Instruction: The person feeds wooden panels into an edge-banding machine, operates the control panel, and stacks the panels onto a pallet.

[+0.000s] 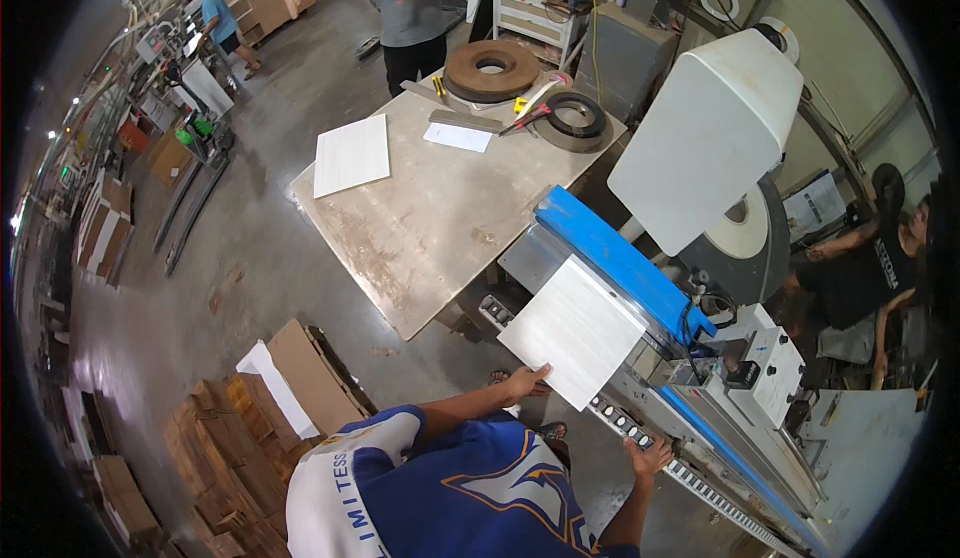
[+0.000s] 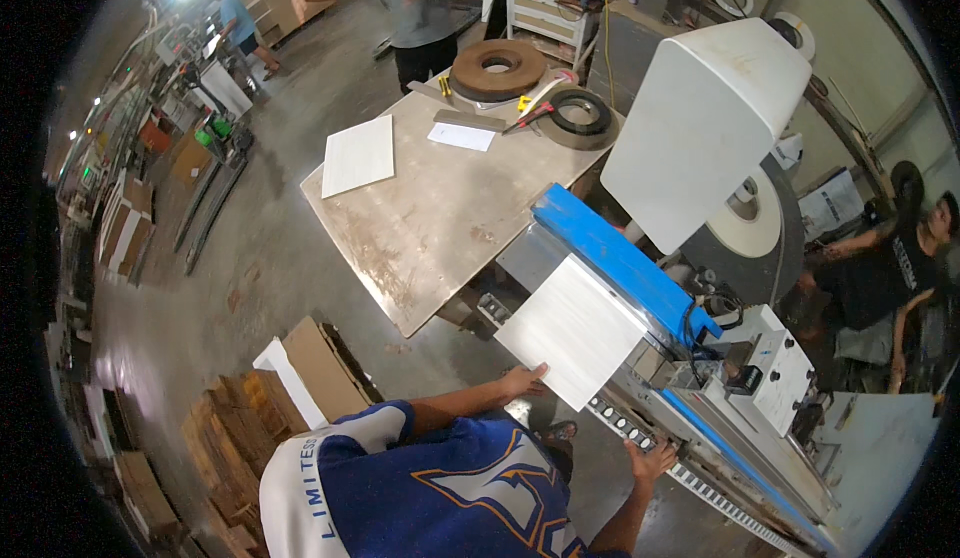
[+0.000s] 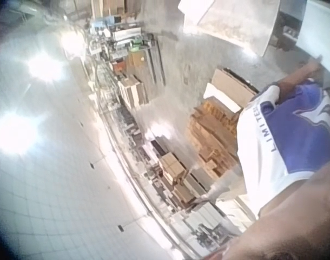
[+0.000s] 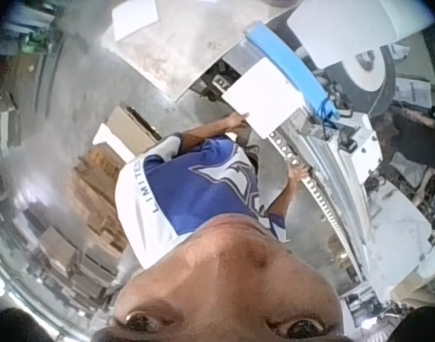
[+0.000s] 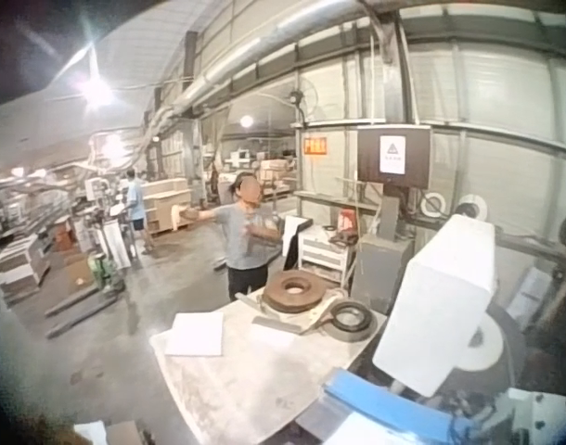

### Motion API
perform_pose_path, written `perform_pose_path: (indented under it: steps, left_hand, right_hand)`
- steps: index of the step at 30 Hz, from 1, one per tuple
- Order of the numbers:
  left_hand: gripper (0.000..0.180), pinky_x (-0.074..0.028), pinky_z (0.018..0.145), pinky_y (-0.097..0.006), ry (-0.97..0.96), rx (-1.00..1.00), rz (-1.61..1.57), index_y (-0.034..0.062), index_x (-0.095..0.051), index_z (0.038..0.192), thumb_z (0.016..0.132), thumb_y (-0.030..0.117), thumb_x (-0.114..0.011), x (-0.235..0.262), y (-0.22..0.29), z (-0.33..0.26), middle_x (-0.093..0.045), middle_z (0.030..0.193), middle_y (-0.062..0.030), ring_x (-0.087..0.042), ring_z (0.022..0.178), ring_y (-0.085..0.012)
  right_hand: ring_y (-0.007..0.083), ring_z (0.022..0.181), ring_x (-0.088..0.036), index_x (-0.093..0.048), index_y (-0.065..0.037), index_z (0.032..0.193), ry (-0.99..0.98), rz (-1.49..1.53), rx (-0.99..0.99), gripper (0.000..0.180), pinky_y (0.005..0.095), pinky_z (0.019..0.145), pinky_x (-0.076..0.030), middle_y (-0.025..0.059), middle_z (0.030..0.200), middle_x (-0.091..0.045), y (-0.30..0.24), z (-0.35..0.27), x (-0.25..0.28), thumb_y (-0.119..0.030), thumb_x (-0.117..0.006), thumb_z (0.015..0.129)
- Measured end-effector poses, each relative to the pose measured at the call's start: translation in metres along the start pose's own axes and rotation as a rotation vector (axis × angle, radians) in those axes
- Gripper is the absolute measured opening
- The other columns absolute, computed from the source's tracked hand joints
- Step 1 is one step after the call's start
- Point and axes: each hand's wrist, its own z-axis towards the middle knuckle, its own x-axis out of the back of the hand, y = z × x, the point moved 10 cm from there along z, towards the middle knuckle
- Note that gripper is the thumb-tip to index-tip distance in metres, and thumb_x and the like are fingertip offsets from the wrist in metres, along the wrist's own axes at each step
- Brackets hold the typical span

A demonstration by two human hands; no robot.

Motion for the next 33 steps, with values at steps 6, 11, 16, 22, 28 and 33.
perform_pose_path:
  steps: [6, 11, 16, 22, 28, 33]
  left_hand:
    - [0.07, -0.057, 0.099, -0.04, -0.004, 0.017, 0.05, -0.0016, -0.06, 0.135, 0.101, 0.059, -0.063, -0.002, 0.001, -0.001, -0.071, 0.124, -0.0145, -0.071, 0.109, -0.026]
    - [0.069, -0.057, 0.096, -0.039, 0.025, -0.01, 0.027, -0.0011, -0.06, 0.136, 0.099, 0.057, -0.067, 0.004, 0.004, -0.002, -0.07, 0.125, -0.0129, -0.071, 0.11, -0.025]
    - [0.077, -0.054, 0.098, -0.045, 0.052, -0.023, 0.098, -0.0074, -0.061, 0.133, 0.094, 0.058, -0.072, 0.007, 0.025, -0.014, -0.07, 0.123, -0.0195, -0.069, 0.11, -0.0288]
    - [0.073, -0.057, 0.093, -0.041, 0.069, 0.04, 0.075, -0.0028, -0.063, 0.132, 0.089, 0.053, -0.082, 0.021, 0.023, -0.006, -0.072, 0.119, -0.0192, -0.071, 0.105, -0.0286]
    - [0.071, -0.057, 0.098, -0.042, 0.066, 0.002, 0.18, -0.0045, -0.059, 0.136, 0.097, 0.053, -0.071, 0.032, 0.02, 0.001, -0.073, 0.118, -0.0208, -0.072, 0.106, -0.0311]
    - [0.075, -0.057, 0.1, -0.042, 0.037, 0.003, 0.224, -0.0053, -0.057, 0.138, 0.095, 0.054, -0.072, 0.026, 0.025, 0.008, -0.073, 0.119, -0.0212, -0.072, 0.106, -0.0312]
  right_hand:
    - [0.0469, 0.139, -0.032, -0.053, -0.007, 0.137, 0.04, 0.044, 0.033, 0.114, 0.0617, 0.121, -0.014, 0.0265, 0.142, -0.045, -0.002, -0.001, 0.005, -0.087, -0.078, 0.059]
    - [0.0488, 0.15, -0.021, -0.043, -0.006, 0.151, -0.163, 0.091, -0.012, 0.13, 0.063, 0.125, -0.006, 0.0311, 0.156, -0.032, -0.005, 0.005, -0.001, -0.088, -0.079, 0.057]
    - [0.0466, 0.149, -0.023, -0.046, -0.004, 0.149, -0.146, 0.059, -0.046, 0.127, 0.0617, 0.125, -0.008, 0.0296, 0.156, -0.034, -0.003, -0.001, 0.004, -0.086, -0.081, 0.058]
    - [0.0438, 0.136, -0.039, -0.065, -0.004, 0.129, 0.161, -0.047, 0.089, 0.113, 0.0597, 0.119, -0.021, 0.0247, 0.135, -0.055, -0.011, -0.007, 0.021, -0.089, -0.077, 0.055]
    - [0.0468, 0.15, -0.024, -0.057, -0.007, 0.141, -0.09, 0.019, -0.119, 0.119, 0.0597, 0.125, -0.011, 0.0283, 0.15, -0.041, -0.026, -0.004, 0.032, -0.087, -0.079, 0.056]
    - [0.0466, 0.155, -0.013, -0.05, -0.007, 0.149, -0.17, 0.094, -0.154, 0.125, 0.0571, 0.128, -0.005, 0.0275, 0.159, -0.032, -0.02, -0.01, 0.03, -0.085, -0.081, 0.056]
